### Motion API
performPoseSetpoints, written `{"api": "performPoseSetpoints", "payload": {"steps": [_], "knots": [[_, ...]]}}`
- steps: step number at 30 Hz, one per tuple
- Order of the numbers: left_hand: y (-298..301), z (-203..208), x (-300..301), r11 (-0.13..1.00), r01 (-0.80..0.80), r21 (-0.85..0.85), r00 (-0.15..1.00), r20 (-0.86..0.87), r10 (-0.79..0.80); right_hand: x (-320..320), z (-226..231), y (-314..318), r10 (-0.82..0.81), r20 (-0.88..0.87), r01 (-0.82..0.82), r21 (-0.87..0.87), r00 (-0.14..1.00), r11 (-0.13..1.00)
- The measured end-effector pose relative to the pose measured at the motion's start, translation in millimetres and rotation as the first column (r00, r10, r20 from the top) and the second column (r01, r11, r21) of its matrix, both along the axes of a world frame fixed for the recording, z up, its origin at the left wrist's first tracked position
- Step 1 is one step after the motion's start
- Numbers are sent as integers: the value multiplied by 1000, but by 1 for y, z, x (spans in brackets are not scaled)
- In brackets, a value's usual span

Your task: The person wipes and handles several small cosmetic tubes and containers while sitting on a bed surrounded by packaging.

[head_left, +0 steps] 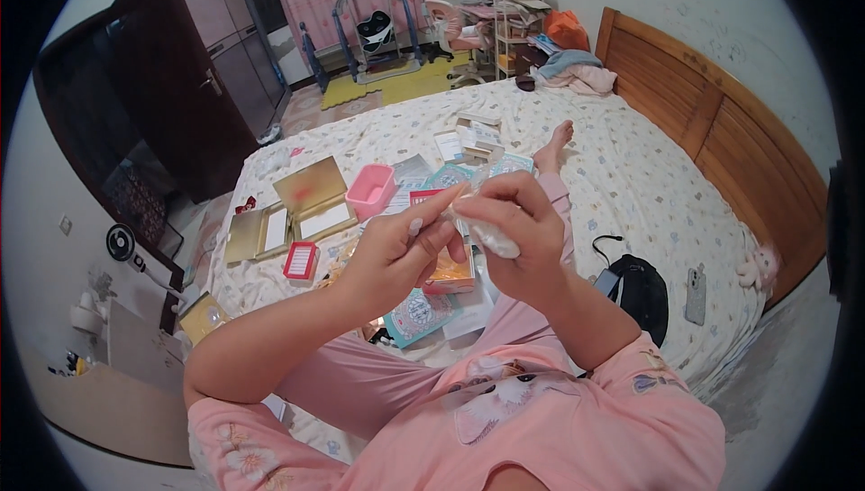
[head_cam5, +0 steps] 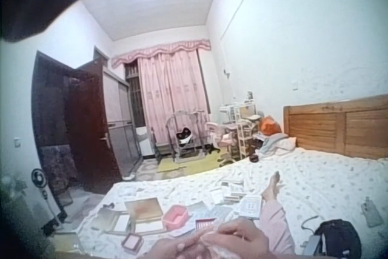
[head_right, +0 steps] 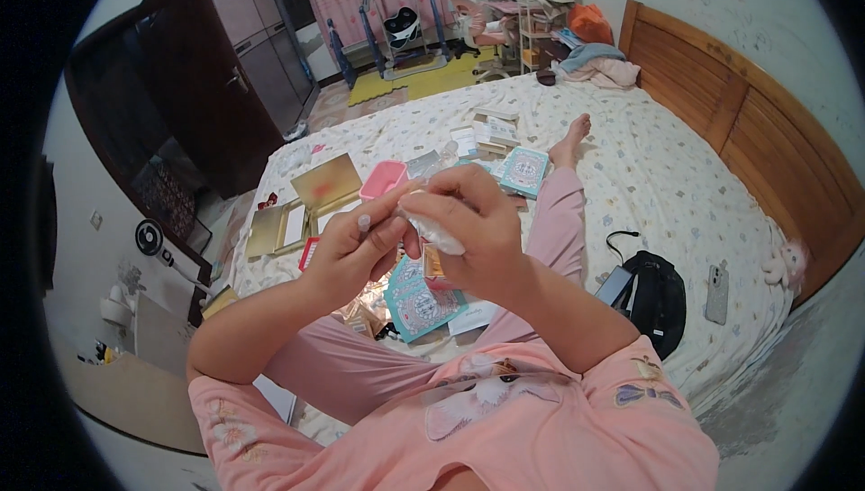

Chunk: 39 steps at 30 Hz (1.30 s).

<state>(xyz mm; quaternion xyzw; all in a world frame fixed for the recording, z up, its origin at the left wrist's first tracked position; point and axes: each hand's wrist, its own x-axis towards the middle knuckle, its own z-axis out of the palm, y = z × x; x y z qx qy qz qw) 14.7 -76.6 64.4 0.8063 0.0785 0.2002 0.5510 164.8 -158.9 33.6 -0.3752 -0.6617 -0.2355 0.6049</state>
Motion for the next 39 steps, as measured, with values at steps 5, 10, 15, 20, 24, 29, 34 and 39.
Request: {"api": "performPoseSetpoints", "payload": {"steps": [5,10,15,20,24,29,34,39], "knots": [[-1,1,3,998,33,-60,999,-15,-34,19,7,0,-183,-40,185,40,982,982],[1,1,3,987,85,-140,996,-18,-88,36,11,4,-261,-184,274,48,948,961],[1,1,2,984,82,-157,997,6,-82,28,8,5,-194,-149,213,124,970,969],[-2,3,1,983,69,-172,997,-17,-73,27,4,7,-271,-70,279,162,960,946],[-3,4,1,977,69,-200,997,-10,-73,23,-1,10,-271,-9,269,142,963,953],[4,0,1,967,73,-243,997,37,-67,2,-13,9,-111,21,109,67,994,992],[6,-1,5,966,78,-247,997,23,-74,0,-18,3,74,-52,-76,-34,996,997],[6,1,7,978,85,-189,996,-17,-90,13,-14,-3,325,-649,-431,-5,688,902]]}}
